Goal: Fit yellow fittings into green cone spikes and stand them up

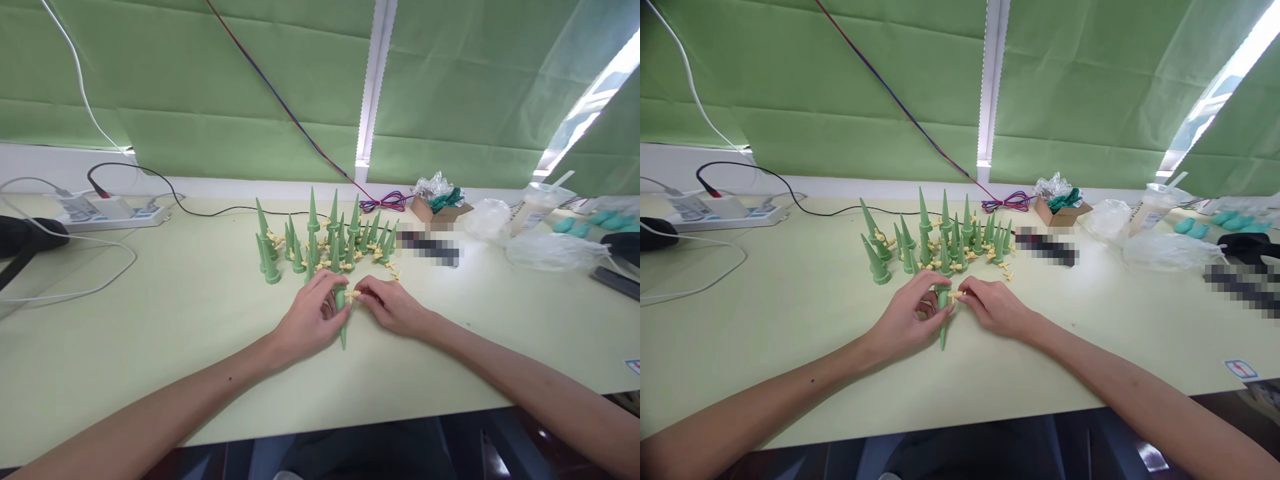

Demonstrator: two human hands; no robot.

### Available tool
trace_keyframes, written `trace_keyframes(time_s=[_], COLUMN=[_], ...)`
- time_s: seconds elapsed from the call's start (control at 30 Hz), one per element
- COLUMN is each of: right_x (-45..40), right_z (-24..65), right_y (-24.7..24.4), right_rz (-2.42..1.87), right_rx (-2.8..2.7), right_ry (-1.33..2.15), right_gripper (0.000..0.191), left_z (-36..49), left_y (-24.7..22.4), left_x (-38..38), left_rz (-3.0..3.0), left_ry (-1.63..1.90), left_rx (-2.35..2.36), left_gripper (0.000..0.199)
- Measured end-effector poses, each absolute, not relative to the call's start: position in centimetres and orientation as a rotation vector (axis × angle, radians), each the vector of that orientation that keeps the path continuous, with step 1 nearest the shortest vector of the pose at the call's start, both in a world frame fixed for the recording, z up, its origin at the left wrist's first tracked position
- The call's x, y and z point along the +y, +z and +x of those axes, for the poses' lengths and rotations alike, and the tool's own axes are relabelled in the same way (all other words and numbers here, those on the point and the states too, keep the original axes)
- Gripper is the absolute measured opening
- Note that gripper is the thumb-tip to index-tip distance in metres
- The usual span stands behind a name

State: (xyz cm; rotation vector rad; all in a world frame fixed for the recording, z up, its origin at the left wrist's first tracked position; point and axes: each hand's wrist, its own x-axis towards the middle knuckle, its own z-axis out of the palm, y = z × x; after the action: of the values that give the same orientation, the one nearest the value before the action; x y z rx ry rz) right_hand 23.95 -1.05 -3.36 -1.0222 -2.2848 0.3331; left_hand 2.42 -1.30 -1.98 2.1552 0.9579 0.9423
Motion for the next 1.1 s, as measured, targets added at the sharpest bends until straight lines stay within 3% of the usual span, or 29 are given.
trace_keyframes(time_s=[0.47,1.1], right_x=[-1.2,-1.15], right_z=[23.8,23.45], right_y=[-3.38,-2.94], right_rz=[-1.023,-1.101], right_rx=[-2.361,-2.265], right_ry=[0.234,0.485], right_gripper=[0.023,0.031], left_z=[2.36,2.27], left_y=[-2.09,-1.91], left_x=[-1.51,-1.57], left_rz=[2.252,2.265], left_ry=[0.942,0.897], left_rx=[0.894,0.92], left_gripper=[0.025,0.023])
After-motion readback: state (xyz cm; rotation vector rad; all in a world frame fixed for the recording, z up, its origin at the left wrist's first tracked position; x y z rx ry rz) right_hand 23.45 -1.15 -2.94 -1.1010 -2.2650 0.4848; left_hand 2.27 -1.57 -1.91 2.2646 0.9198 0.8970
